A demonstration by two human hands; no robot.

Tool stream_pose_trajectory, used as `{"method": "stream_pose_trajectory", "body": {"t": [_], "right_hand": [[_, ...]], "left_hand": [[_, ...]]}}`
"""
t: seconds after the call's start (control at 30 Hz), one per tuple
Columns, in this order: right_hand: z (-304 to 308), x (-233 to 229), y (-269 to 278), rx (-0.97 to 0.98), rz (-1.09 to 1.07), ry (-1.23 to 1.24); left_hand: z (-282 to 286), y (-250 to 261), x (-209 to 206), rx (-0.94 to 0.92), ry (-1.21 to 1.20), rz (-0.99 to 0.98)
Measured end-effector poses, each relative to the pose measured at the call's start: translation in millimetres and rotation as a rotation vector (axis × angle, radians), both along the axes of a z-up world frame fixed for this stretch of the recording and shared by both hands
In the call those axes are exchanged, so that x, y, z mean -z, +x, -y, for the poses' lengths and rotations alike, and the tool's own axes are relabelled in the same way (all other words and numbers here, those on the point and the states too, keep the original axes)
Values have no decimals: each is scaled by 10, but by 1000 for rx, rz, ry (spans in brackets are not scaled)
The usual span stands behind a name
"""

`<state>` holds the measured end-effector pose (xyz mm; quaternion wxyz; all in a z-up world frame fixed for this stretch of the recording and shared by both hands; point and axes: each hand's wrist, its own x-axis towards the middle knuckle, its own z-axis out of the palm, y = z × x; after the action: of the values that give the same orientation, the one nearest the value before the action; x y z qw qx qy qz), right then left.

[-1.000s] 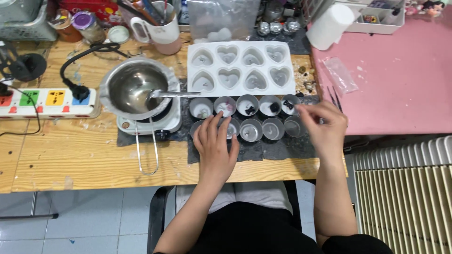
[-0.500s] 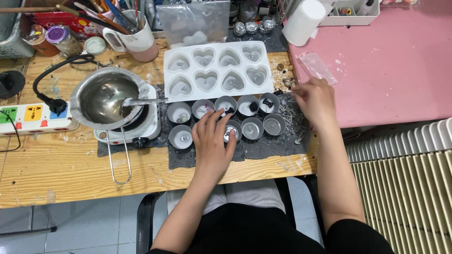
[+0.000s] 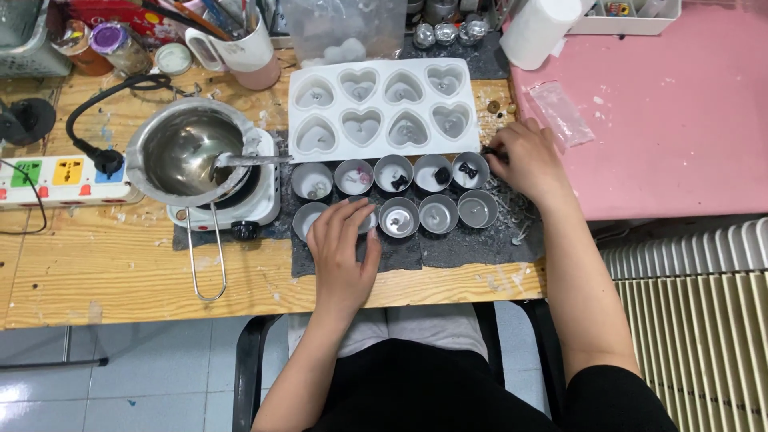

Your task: Preparing and placing candle wicks into small metal containers.

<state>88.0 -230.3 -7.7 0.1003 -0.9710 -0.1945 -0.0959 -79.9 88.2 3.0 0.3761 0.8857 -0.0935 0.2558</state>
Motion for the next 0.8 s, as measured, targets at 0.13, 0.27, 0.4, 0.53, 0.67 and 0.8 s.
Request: {"method": "stream_pose_trajectory", "body": {"t": [0.13, 0.27, 0.4, 0.53, 0.67, 0.8], "right_hand": [[151, 23, 14, 4, -4, 71], [52, -305, -187, 44, 34, 316], [-218, -704, -520, -90, 56, 519], [-466, -780, -696, -33, -96, 563], [-782, -868, -829, -236, -106, 592], [-1117, -926, -904, -272, -278, 654]], "left_hand": [[-99, -77, -8, -42, -25, 16], [-190, -139, 69, -52, -45, 12], [-266, -194, 285, -106, -31, -2], [-313, -187, 396, -163, -65, -8], [-352, -193, 422, -218, -61, 0], [-384, -215, 446, -210, -95, -36]]}}
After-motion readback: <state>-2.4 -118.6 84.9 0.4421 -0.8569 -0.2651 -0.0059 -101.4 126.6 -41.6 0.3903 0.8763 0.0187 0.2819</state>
